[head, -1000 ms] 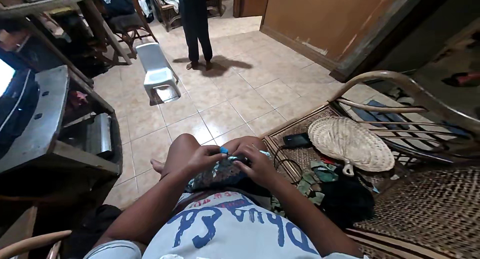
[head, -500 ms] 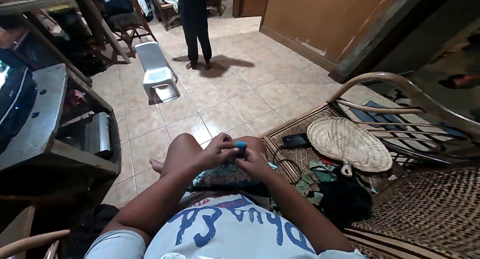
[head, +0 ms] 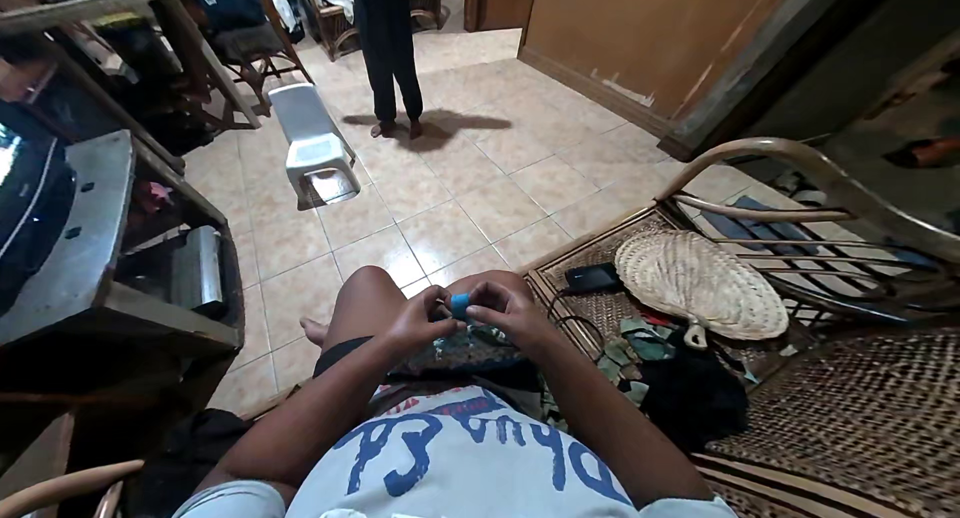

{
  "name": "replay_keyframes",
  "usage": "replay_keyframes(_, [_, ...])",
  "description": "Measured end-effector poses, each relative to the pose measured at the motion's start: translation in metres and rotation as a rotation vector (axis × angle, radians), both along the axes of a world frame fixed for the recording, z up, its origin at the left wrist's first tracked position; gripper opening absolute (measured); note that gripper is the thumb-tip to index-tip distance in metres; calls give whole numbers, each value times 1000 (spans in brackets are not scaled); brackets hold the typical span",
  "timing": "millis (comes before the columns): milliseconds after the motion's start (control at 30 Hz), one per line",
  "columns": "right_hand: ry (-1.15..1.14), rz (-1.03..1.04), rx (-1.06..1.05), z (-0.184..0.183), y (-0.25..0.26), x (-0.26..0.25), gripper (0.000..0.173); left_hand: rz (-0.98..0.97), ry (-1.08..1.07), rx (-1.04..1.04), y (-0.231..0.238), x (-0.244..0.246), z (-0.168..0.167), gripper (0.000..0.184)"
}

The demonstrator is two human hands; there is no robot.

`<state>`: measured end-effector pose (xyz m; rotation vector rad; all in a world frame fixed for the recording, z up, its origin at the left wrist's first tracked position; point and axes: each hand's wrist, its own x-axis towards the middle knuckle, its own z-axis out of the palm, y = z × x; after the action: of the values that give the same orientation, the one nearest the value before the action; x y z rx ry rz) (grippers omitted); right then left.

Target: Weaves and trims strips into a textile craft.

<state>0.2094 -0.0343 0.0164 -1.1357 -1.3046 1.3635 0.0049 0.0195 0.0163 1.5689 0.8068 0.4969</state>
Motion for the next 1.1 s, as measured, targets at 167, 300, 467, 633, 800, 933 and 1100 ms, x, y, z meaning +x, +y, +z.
replay_keyframes(167, [23, -46, 17, -3, -1, -1, 18, 67, -97, -36, -6, 4, -5, 26])
replay_keyframes(300, [61, -139, 62, -10, -2, -5, 17, 65, -117, 51, -5, 3, -8, 16])
replay_keyframes(467, [97, -224, 114, -14, -4, -7, 14, 60, -97, 262, -5, 2, -11, 17])
replay_keyframes(633, [69, -274, 190, -16, -8, -12, 12, -59, -104, 347, -4, -1, -9, 20])
replay_keyframes(800, [32, -279, 203, -20, -7, -12, 10, -138, -74, 321, -5, -1, -6, 19])
replay_keyframes(933, [-236, -214, 371, -23, -14, -6, 25, -61, -92, 280, -3, -1, -8, 19])
replay_keyframes(1100, [-389, -94, 437, -29, -19, 12, 21, -79, -60, 195, -4, -3, 0, 23])
